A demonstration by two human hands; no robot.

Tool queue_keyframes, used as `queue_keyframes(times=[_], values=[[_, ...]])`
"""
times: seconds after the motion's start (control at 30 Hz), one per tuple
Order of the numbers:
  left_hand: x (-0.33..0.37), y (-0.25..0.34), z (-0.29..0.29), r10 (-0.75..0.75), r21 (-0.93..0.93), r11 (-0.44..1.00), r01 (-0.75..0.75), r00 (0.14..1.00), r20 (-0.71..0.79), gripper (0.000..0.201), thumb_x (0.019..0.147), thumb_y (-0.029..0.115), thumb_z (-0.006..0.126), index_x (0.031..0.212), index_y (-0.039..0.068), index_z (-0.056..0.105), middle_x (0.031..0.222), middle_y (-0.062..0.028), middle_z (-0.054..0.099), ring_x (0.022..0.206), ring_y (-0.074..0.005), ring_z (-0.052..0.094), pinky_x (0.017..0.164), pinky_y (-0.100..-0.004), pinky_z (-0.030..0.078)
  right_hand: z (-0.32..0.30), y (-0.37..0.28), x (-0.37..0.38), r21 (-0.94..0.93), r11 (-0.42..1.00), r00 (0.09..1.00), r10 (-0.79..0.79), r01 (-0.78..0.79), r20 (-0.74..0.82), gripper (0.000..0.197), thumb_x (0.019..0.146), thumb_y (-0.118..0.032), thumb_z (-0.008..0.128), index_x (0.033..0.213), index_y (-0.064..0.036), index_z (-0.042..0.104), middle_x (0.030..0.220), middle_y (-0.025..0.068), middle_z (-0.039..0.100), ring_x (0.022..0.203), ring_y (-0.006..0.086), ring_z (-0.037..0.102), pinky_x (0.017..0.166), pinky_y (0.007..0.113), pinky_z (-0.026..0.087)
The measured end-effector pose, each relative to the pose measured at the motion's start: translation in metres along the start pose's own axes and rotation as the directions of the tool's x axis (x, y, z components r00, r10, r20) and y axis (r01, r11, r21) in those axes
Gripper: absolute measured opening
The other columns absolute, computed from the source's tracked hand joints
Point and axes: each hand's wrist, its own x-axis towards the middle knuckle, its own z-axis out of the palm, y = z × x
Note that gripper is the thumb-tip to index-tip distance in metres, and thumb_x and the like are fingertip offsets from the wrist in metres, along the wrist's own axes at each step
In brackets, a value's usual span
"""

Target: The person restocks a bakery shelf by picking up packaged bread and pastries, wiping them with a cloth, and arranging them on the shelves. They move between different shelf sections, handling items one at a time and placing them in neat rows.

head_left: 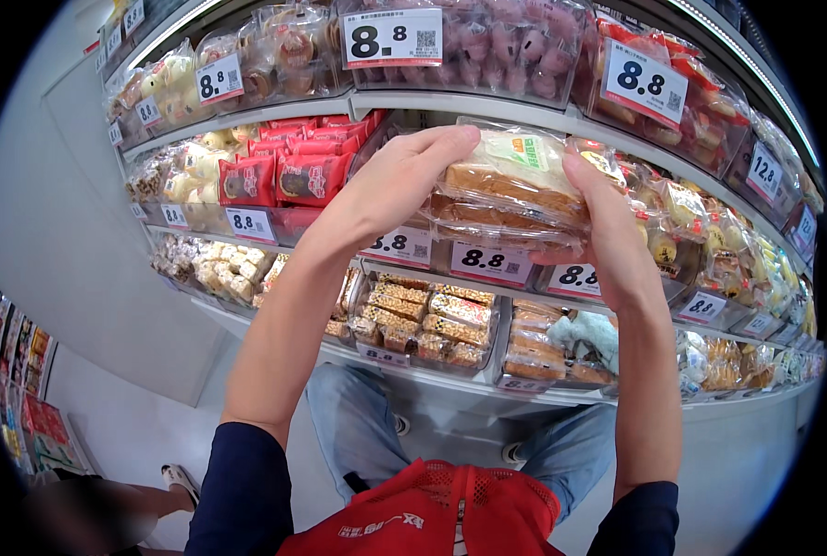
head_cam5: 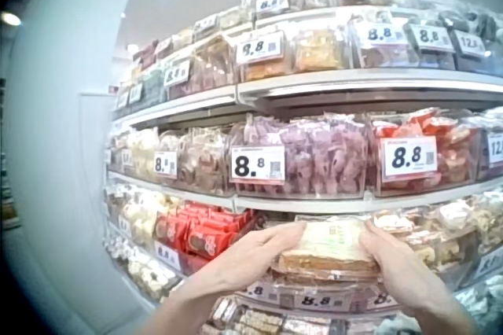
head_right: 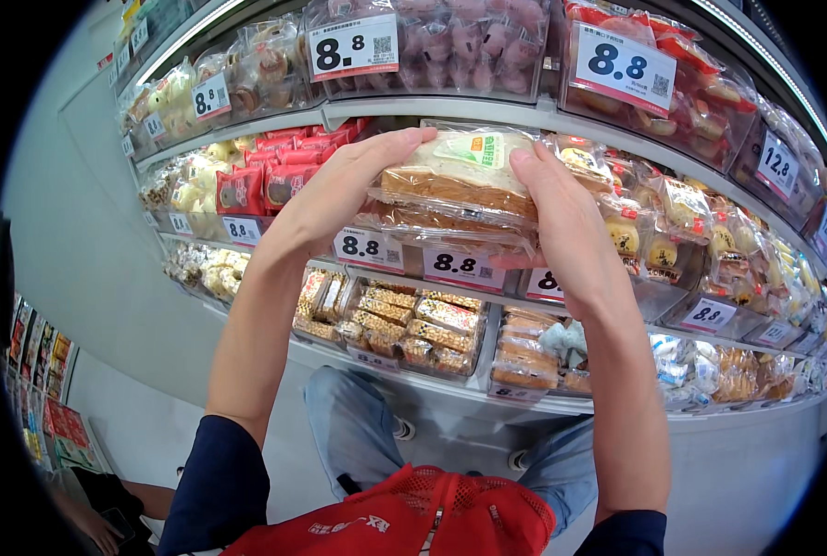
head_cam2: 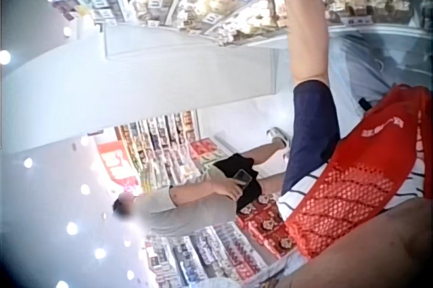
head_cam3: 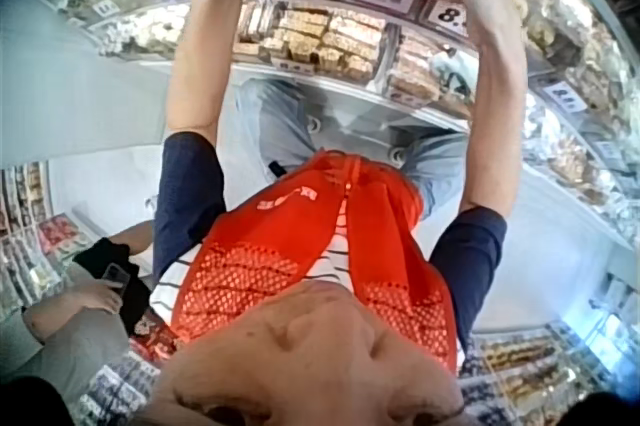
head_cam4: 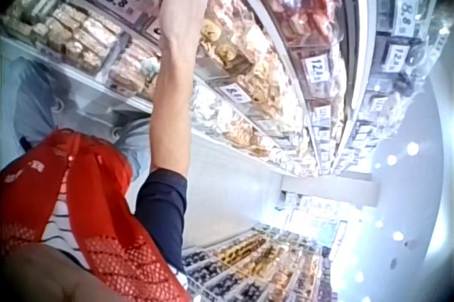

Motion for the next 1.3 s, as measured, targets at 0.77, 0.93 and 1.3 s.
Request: queue_keyframes(times=[0.77, 0.93, 1.3], values=[[0.006, -0.043, 0.018, 0.122, -0.044, 0.99, -0.132, 0.976, -0.182, 0.08, 0.088, 0.044, 0.07, 0.145, 0.0, 0.035, 0.136, -0.0147, 0.05, 0.122, -0.0218, 0.051, 0.102, -0.0346, 0.04, -0.007, 0.009, 0.006, -0.052, 0.969, 0.968, -0.244, 0.242, -0.053, 0.072, 0.089, -0.027, 0.07, 0.145, 0.0049, 0.037, 0.12, 0.0141, 0.06, 0.096, 0.0158, 0.063, 0.069, 0.026, 0.057], [0.018, -0.048, 0.018, 0.229, 0.012, 0.973, -0.229, 0.966, -0.122, 0.065, 0.092, 0.036, 0.068, 0.138, 0.0, 0.042, 0.125, -0.0101, 0.057, 0.115, -0.0169, 0.054, 0.098, -0.0321, 0.043, -0.001, 0.017, 0.01, -0.05, 0.956, 0.951, -0.293, 0.289, -0.099, 0.067, 0.09, -0.024, 0.069, 0.143, 0.0058, 0.04, 0.121, 0.0135, 0.06, 0.093, 0.0136, 0.063, 0.069, 0.026, 0.056], [0.029, -0.042, -0.015, 0.157, 0.158, 0.969, -0.19, 0.967, 0.198, 0.074, 0.096, 0.047, 0.056, 0.147, 0.0, 0.032, 0.136, -0.0137, 0.05, 0.119, -0.018, 0.052, 0.102, -0.0324, 0.042, -0.002, 0.021, 0.014, -0.553, 0.775, 0.871, -0.462, 0.305, -0.167, 0.051, 0.093, -0.027, 0.063, 0.137, -0.0037, 0.053, 0.12, 0.0156, 0.062, 0.091, 0.0157, 0.062, 0.082, 0.031, 0.05]])
